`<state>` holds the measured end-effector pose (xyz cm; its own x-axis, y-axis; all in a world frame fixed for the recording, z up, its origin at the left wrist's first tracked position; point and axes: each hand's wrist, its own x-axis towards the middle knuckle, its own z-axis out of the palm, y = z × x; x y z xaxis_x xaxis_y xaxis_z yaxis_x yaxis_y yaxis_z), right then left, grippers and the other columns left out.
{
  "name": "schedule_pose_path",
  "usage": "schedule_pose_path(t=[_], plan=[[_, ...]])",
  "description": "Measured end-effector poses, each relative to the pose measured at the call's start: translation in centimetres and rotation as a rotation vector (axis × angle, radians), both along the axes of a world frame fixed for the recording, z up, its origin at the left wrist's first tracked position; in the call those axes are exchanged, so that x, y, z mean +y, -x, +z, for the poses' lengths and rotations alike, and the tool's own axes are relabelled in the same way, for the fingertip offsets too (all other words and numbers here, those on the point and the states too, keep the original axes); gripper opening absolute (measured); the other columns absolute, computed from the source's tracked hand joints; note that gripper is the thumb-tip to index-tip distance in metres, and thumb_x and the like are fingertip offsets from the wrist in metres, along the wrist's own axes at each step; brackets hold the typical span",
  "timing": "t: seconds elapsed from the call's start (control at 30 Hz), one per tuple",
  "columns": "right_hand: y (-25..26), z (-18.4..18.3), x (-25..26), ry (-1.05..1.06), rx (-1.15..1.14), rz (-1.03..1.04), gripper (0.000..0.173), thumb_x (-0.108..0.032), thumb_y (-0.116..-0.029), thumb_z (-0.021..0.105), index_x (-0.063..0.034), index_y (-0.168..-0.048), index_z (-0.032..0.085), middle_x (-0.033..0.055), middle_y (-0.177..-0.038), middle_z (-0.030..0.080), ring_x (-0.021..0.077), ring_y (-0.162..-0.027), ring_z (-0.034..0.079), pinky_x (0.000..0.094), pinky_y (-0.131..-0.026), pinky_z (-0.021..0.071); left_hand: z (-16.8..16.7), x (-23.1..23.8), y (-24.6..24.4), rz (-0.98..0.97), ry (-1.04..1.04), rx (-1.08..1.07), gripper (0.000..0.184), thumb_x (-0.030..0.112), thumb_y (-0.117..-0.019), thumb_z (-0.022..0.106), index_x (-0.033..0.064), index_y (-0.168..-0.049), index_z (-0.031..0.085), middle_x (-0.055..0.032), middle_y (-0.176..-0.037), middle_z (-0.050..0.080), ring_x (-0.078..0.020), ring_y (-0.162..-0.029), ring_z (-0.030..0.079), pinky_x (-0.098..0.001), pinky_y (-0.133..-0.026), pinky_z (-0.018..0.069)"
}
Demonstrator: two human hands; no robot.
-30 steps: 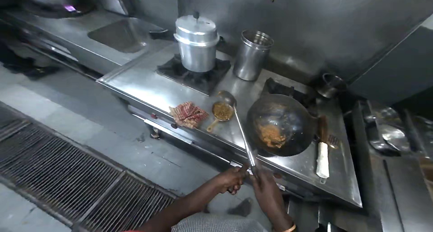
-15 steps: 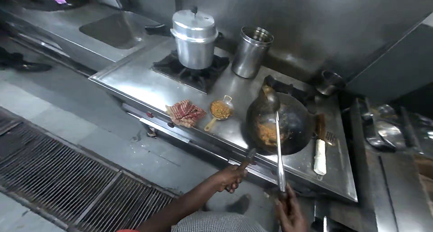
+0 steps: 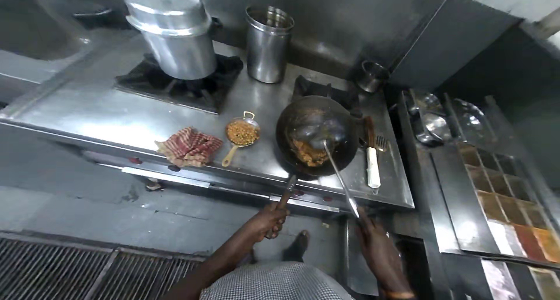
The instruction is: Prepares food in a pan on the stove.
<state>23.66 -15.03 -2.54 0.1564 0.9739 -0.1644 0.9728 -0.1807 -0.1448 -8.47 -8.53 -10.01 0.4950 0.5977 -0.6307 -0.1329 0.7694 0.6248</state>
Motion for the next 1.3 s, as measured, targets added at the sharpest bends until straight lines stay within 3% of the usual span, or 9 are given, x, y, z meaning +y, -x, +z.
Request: schedule_pose_path(t=[0.1,0.17,0.33,0.47,0.67,0.87,1.03,1.2,1.3], plan=[[-1.2,2.6,-4.3,0.088,0.275,-0.023,0.054,-0.027,-0.1002,0.063,-0.0198,-0.153,0.051,0.0141,-0.127,0.068,0.0294,-0.103,0.070,0.0511,-0.091,0.0574,-0.8,-0.3,-0.5,0.012,-0.026,-0.031,0.021,0.027,-0.1074,0.053,0.0122,-0.121,0.048,0.0014,-0.072,0.046,-0.0073,-0.048,0.045,-0.0215,-0.043,0.0433],[-0.8,3.8,-3.7,0.066,0.508,-0.101,0.053,-0.025,-0.0978,0.068,-0.0171,-0.148,0.055,0.0097,-0.111,0.072,0.0210,-0.081,0.069,0.0438,-0.074,0.0597,-1.3,-0.5,-0.7,0.006,-0.041,-0.001,0.022,0.028,-0.1070,0.054,0.0127,-0.122,0.048,0.0013,-0.072,0.046,-0.0077,-0.049,0.045,-0.0219,-0.043,0.0433],[1.9,1.4,3.5,-0.064,0.173,-0.001,0.053,-0.031,-0.1030,0.061,-0.0210,-0.153,0.049,0.0148,-0.129,0.065,0.0340,-0.105,0.069,0.0575,-0.090,0.0565,-0.9,-1.0,-1.2,-0.010,-0.081,0.144,0.028,0.026,-0.1076,0.054,0.0113,-0.130,0.047,-0.0013,-0.073,0.046,-0.0096,-0.048,0.045,-0.0230,-0.042,0.0433],[0.6,2.5,-0.3,0.045,0.163,0.046,0.051,-0.034,-0.1043,0.056,-0.0253,-0.154,0.049,0.0129,-0.127,0.067,0.0304,-0.105,0.069,0.0531,-0.091,0.0574,-1.0,-1.1,-1.4,0.000,-0.127,0.191,0.030,0.029,-0.1067,0.056,0.0098,-0.128,0.047,-0.0021,-0.072,0.046,-0.0107,-0.047,0.045,-0.0248,-0.043,0.0442],[0.4,4.6,-5.7,0.122,0.909,-0.387,0.056,-0.023,-0.1041,0.057,-0.0154,-0.158,0.040,0.0092,-0.093,0.066,0.0165,-0.056,0.057,0.0335,-0.048,0.0516,0.0,-2.2,-1.4,-0.092,-0.231,0.436,0.043,0.037,-0.1064,0.054,0.0108,-0.139,0.044,-0.0072,-0.077,0.052,-0.0155,-0.052,0.051,-0.0314,-0.050,0.0493],[4.3,6.0,-6.2,0.232,1.341,-0.557,0.050,-0.020,-0.1098,0.043,-0.0109,-0.158,0.033,0.0074,-0.084,0.061,0.0129,-0.051,0.055,0.0272,-0.042,0.0501,1.8,-2.0,-2.4,-0.219,-0.369,0.709,0.046,0.036,-0.1062,0.052,0.0080,-0.142,0.046,-0.0160,-0.097,0.064,-0.0266,-0.073,0.065,-0.0457,-0.070,0.0572],[5.2,6.8,-5.6,0.461,2.262,-0.558,0.026,-0.032,-0.1074,0.047,-0.0109,-0.121,0.054,0.0039,-0.088,0.062,0.0055,-0.054,0.056,0.0175,-0.045,0.0497,2.5,-2.0,-2.4,-0.240,-0.401,0.734,0.046,0.033,-0.1058,0.051,0.0082,-0.144,0.046,-0.0195,-0.112,0.066,-0.0323,-0.091,0.069,-0.0519,-0.082,0.0573],[6.4,8.3,-3.9,0.641,2.490,-0.431,0.030,-0.034,-0.1022,0.058,-0.0081,-0.118,0.059,0.0044,-0.093,0.063,0.0062,-0.057,0.058,0.0176,-0.047,0.0496,2.1,-1.4,-1.1,-0.164,-0.266,0.507,0.048,0.036,-0.1069,0.051,0.0109,-0.146,0.039,-0.0114,-0.090,0.057,-0.0192,-0.061,0.056,-0.0369,-0.058,0.0529],[8.3,7.9,-1.1,0.462,2.086,-0.213,0.036,-0.029,-0.1036,0.058,-0.0127,-0.136,0.052,0.0069,-0.088,0.062,0.0079,-0.052,0.055,0.0201,-0.042,0.0483,1.9,-1.3,-0.5,-0.068,-0.141,0.298,0.037,0.033,-0.1080,0.051,0.0115,-0.136,0.040,-0.0024,-0.078,0.047,-0.0111,-0.051,0.047,-0.0270,-0.048,0.0467]])
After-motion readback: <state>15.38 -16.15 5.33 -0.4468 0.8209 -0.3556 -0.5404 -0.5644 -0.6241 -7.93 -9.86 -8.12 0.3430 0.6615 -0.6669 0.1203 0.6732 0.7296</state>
